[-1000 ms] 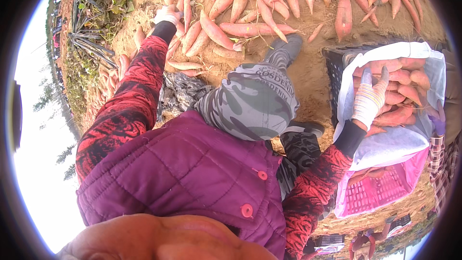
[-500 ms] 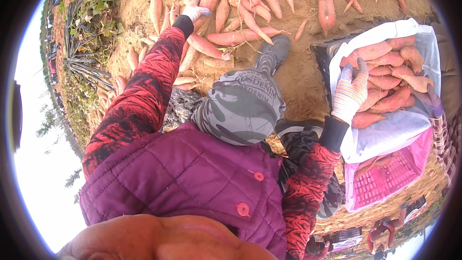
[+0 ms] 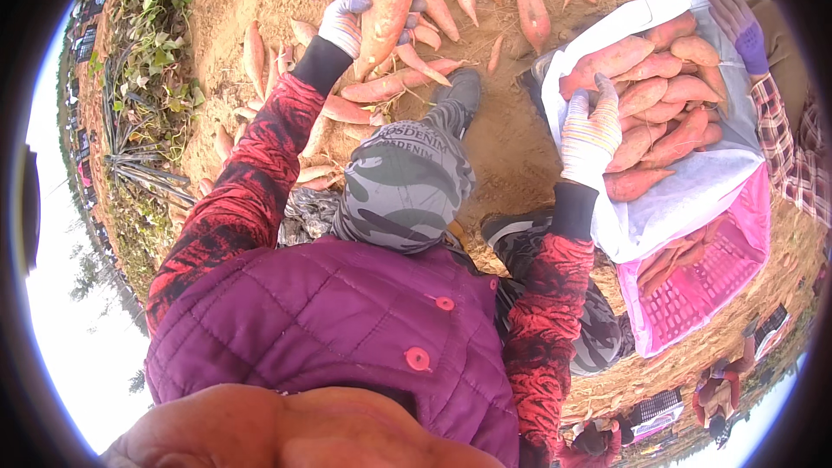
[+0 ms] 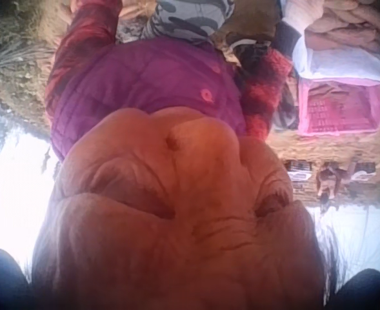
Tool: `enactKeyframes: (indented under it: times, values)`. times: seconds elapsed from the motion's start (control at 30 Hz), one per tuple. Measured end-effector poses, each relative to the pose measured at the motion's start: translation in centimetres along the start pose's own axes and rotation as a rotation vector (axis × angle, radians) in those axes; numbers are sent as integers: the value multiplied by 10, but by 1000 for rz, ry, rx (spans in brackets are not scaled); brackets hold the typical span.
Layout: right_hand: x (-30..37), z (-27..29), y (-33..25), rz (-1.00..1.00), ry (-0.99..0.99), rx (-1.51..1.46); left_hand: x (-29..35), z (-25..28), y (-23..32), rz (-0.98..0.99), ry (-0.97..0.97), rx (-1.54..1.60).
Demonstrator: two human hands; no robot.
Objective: The person is sorting sweet potatoes from the ground into a white sack. They pick up sweet potatoes from the ground and place them into the sack, repeating this process multiple times.
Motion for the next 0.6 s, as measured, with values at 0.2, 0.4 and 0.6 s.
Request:
enactKeyframes:
  times: [0.2, 0.4, 0.6]
  values:
    - [1, 2, -7, 17, 33, -52, -72, -20, -55, -99, 245, -96]
    - [1, 2, -8, 38, 27, 38, -170, -64, -62, -162, 217, -494]
    - [2, 5, -14, 111, 67, 45, -250, -52, -57, -173, 379, -647]
Point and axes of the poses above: each hand's wrist, its own x-axis away from the middle knuckle, its own z-axis out of the back of the hand, y = z × x, the point moved 7 cm from there along -x, towards the middle knuckle, and after that the axes turned 10 degrees about z, right-handed, at the moved point
